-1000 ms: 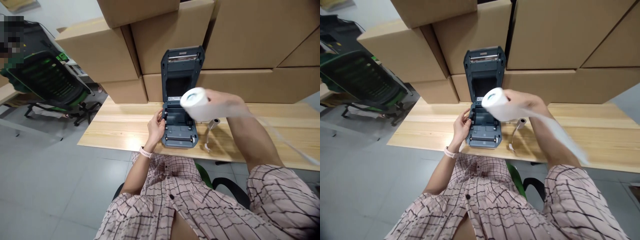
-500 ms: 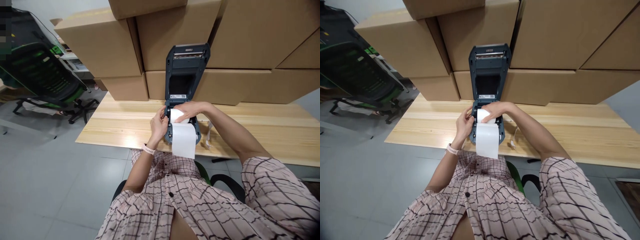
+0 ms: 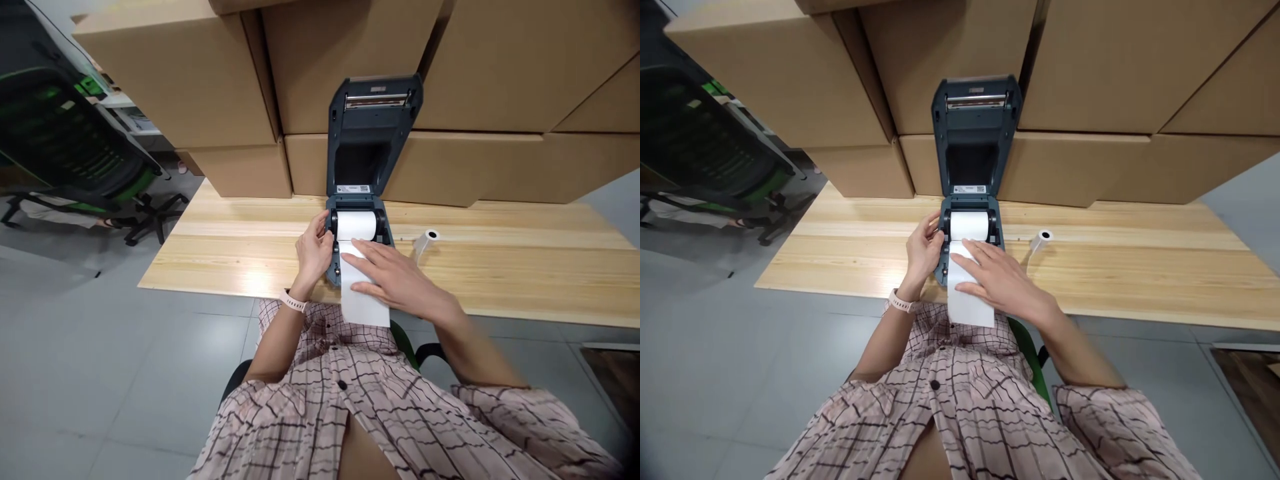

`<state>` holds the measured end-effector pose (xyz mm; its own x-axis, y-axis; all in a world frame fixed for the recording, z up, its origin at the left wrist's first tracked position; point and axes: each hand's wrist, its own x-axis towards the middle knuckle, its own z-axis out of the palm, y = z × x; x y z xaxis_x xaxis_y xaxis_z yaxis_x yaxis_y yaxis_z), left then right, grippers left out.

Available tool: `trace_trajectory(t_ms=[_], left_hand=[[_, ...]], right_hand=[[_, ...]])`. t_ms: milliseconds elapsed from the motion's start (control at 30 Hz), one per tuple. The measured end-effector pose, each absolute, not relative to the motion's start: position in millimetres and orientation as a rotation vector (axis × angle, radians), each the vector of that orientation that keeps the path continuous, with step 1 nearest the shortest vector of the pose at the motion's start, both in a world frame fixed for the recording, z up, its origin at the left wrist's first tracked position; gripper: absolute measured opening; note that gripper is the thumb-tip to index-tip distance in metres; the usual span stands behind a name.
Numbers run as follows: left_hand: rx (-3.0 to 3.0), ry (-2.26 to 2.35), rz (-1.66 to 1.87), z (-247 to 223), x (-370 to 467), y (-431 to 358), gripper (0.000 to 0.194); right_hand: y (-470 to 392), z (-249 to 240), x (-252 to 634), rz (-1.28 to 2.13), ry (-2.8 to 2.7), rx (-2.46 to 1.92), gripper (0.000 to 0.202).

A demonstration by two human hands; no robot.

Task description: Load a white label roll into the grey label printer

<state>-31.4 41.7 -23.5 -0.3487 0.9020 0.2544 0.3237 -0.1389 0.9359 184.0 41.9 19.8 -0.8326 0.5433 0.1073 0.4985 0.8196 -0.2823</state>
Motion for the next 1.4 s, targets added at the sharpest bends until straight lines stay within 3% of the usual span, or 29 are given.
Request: trace_trajectory(t_ms=[933, 1133, 1400], left_hand=[[1.199, 1.285, 1.628, -46.5, -36.0, 56.0, 0.048], [1.104, 1.153, 1.479, -45.4, -39.3, 54.0, 0.059], [1.092, 1.328, 1.403, -30.9, -27.1, 44.1, 0.066]], right_hand=[[18.5, -5.8, 179.5, 0.005, -2.594, -0.735, 0.056], [18.4, -7.7, 177.7, -0.026, -2.583, -0.725, 0.062], [13.6, -8.5, 175.0, -0.004, -2.579, -0.735, 0.064]])
